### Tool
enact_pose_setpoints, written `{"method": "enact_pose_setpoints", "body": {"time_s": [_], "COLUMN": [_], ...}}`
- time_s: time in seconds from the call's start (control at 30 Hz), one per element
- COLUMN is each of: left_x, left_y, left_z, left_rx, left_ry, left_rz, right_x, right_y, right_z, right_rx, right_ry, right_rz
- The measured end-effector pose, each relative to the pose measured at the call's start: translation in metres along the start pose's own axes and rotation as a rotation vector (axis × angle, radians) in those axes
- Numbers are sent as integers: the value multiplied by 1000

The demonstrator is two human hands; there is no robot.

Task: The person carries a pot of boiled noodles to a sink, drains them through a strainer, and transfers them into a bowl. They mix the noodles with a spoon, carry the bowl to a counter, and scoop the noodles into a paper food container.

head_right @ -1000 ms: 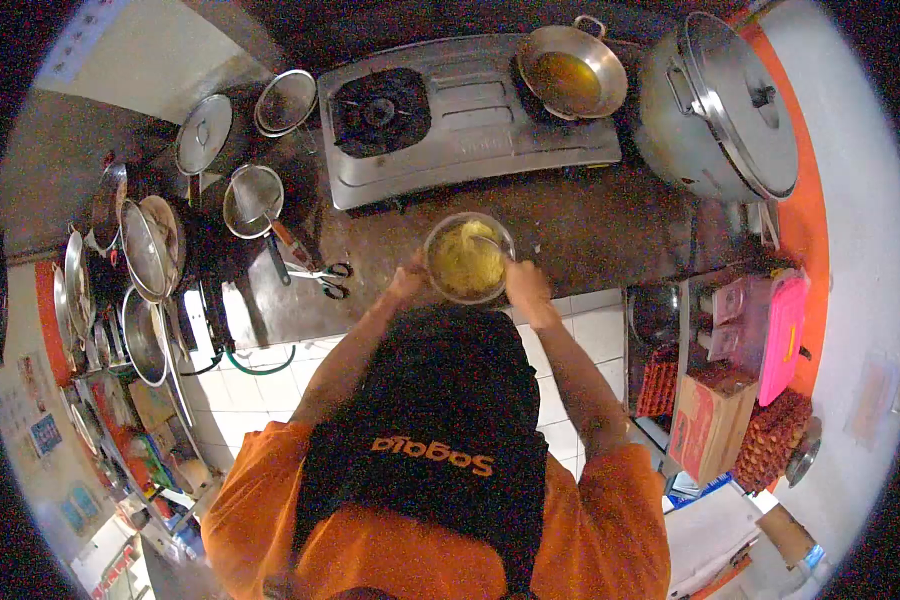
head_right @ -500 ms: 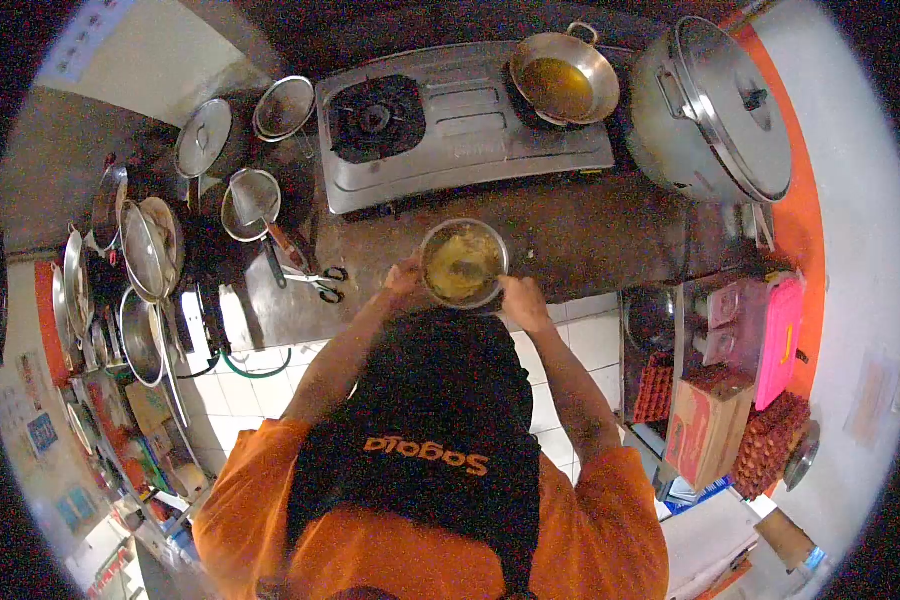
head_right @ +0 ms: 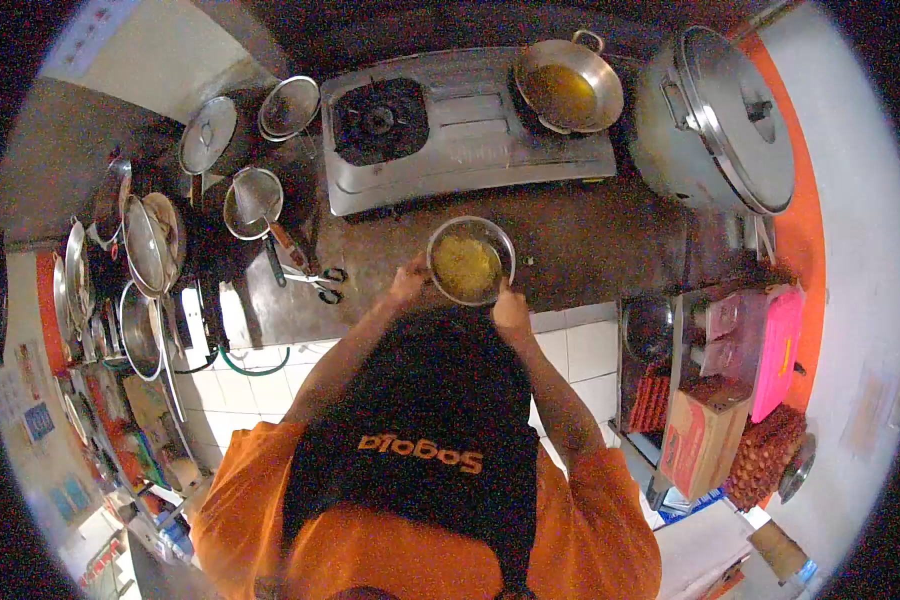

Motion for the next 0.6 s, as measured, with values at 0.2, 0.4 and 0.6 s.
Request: {"method": "enact_pose_setpoints", "body": {"time_s": [0.2, 0.4, 0.6], "left_x": [49, 60, 35], "left_y": [73, 88, 57], "left_z": [-31, -23, -9], "left_rx": [560, 458, 188], "left_ry": [-26, 61, -72], "left_rz": [246, 344, -117], "right_x": [25, 49, 14], "right_y": [-16, -39, -36], "right_z": [26, 43, 79], "right_rx": [-309, -123, -79], "right_ry": [63, -17, 27], "right_rz": [247, 324, 219]}}
Point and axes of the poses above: each hand's wrist, its own x-axis away from the middle knuckle, its own z-axis out of the back of the hand, y = z × x, the point moved 9 cm from there along -x, towards the middle knuckle, and after that the axes turned 1 degree about -x, right-handed, at the moved point
